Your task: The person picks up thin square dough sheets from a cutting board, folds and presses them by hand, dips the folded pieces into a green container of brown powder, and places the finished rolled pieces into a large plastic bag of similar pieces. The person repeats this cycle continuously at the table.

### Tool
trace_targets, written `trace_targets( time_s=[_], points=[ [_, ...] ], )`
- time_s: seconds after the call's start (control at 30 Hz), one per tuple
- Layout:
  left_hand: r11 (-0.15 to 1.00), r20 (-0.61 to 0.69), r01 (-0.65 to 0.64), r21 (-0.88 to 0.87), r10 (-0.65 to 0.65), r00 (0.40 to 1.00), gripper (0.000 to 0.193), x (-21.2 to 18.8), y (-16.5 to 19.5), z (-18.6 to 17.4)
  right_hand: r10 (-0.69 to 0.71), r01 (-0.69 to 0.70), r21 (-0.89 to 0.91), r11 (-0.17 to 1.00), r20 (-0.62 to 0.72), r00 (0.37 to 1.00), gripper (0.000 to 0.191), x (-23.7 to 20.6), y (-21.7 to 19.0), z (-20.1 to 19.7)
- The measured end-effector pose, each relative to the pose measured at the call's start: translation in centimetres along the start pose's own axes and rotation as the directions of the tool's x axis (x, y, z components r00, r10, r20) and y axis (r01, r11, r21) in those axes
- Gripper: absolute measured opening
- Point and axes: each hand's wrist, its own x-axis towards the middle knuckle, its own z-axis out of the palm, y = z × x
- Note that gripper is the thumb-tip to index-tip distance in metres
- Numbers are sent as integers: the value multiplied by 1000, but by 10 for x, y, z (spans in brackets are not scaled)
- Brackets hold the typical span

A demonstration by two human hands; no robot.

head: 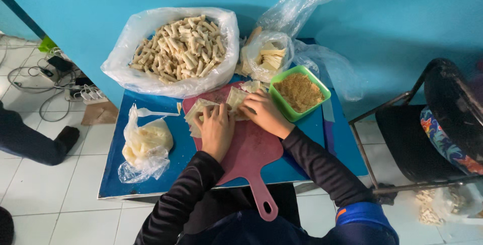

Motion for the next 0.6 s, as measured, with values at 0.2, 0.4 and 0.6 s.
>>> trace_targets(
  time_s=[0.2,0.4,0.6],
  points=[
    [999,4,-24,-42,24,1000,15,1,2,-6,7,-7,-9,1000,24,1000,11,1,-3,-1],
    [997,5,-32,-75,33,999,13,2,3,-9,-1,2,32,999,-39,999,14,1,-4,-5],
    [997,24,3,-73,-1,1000,21,4,4,-6,-16,14,-72,997,-20,1000,13,3,-10,-7]
  ],
)
